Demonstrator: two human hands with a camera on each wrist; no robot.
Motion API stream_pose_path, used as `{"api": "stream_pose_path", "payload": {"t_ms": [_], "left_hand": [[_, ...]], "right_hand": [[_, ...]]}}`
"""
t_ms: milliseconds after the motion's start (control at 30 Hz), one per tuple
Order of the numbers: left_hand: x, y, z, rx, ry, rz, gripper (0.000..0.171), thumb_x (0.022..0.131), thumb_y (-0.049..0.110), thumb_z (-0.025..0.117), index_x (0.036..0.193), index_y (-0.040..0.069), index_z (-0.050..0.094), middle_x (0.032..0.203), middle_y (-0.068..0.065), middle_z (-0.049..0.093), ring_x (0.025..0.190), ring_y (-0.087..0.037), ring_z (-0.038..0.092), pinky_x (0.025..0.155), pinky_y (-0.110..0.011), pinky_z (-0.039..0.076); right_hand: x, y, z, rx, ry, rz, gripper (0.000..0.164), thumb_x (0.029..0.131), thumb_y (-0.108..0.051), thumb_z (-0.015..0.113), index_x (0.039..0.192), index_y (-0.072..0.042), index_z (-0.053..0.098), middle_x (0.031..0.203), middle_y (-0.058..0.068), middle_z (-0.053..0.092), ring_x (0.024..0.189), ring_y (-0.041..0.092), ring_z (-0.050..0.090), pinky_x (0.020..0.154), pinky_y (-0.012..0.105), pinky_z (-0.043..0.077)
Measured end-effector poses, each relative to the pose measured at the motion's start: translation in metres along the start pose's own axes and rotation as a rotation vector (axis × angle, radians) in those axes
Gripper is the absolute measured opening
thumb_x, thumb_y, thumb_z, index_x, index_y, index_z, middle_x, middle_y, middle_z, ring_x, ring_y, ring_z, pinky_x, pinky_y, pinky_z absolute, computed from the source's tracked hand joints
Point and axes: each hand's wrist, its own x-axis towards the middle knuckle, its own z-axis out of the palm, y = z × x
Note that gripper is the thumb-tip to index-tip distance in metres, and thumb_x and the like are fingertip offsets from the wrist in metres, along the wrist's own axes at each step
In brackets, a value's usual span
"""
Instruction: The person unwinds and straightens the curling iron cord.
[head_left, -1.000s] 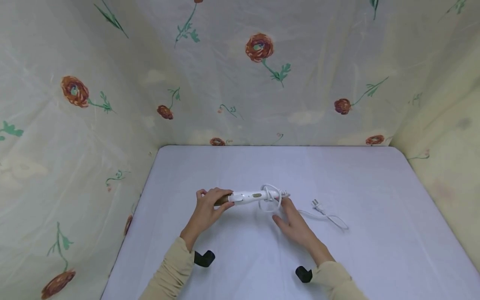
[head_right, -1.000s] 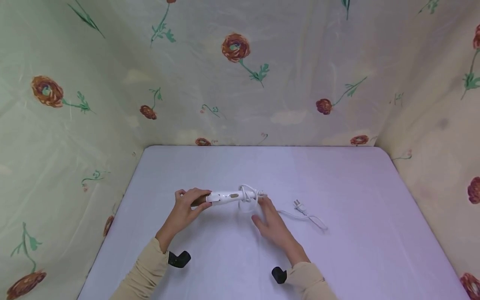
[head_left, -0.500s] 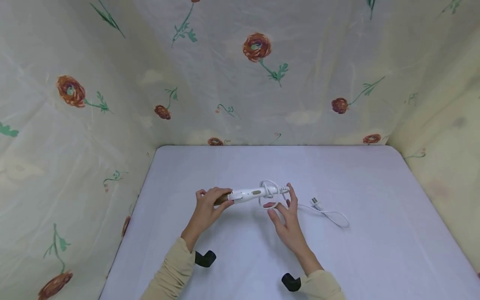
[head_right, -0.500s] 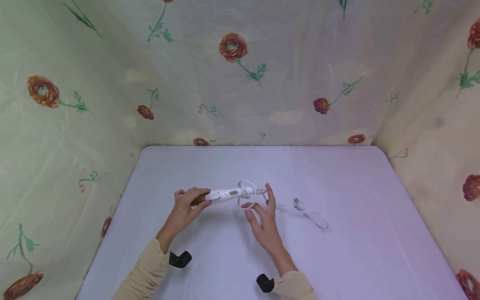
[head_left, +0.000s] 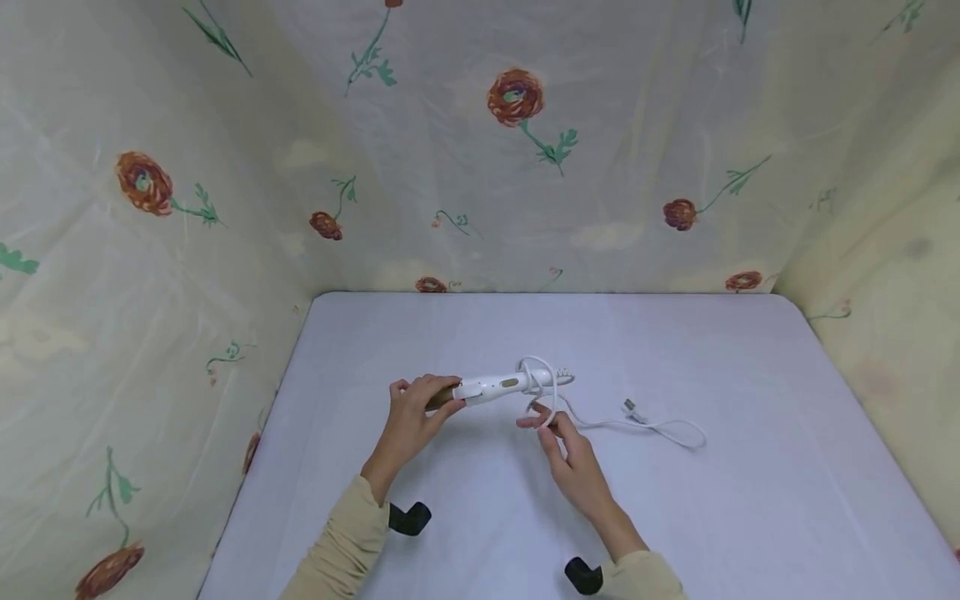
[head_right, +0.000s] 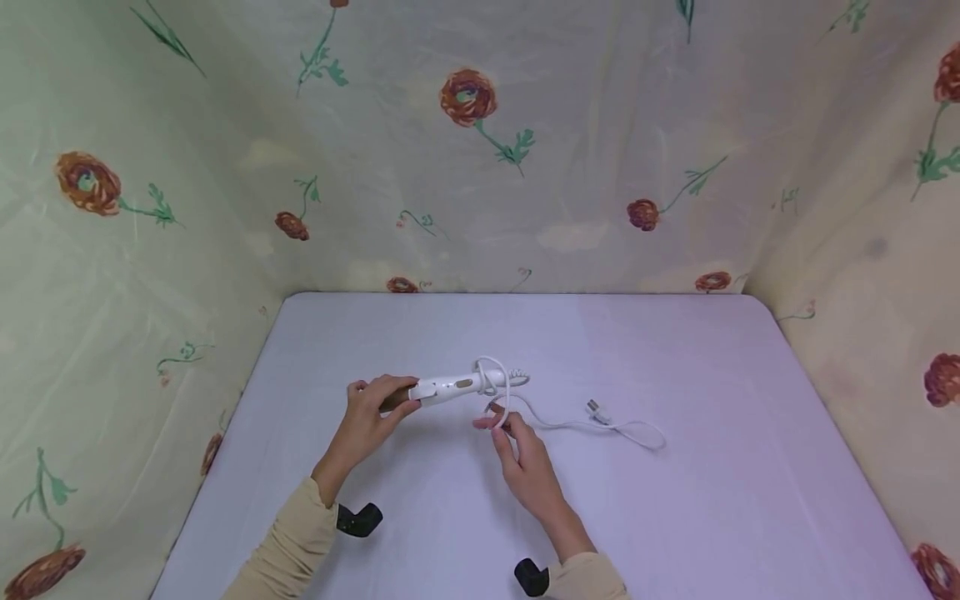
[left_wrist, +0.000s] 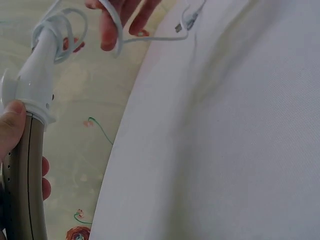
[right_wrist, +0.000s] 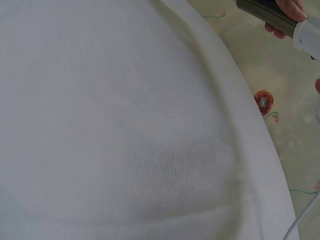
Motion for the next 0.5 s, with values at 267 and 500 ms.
{"api": "stream_pose_path", "payload": {"t_ms": [267,500], "left_hand": [[-0.003,0.002,-0.001,0.041,0.01,0.002,0.037,0.08,0.029,0.074,0.115,0.019,0.066,0.099,0.004,0.07,0.09,-0.012,0.064,0.085,-0.039,0.036],[0.001,0.007,-0.002,0.06,-0.006,-0.006,0.036,0.081,0.031,0.073,0.115,0.021,0.066,0.1,0.003,0.07,0.092,-0.014,0.064,0.088,-0.042,0.035]], "right_hand": [[-0.008,-0.008,-0.004,-0.027,-0.011,-0.109,0.01,0.097,-0.005,0.05,0.096,-0.014,0.055,0.079,-0.005,0.063,0.082,0.007,0.06,0.074,0.026,0.049],[-0.006,-0.016,-0.019,-0.1,0.007,-0.231,0.014,0.091,0.001,0.056,0.094,-0.012,0.056,0.074,-0.002,0.057,0.071,0.002,0.051,0.062,0.018,0.044]]}}
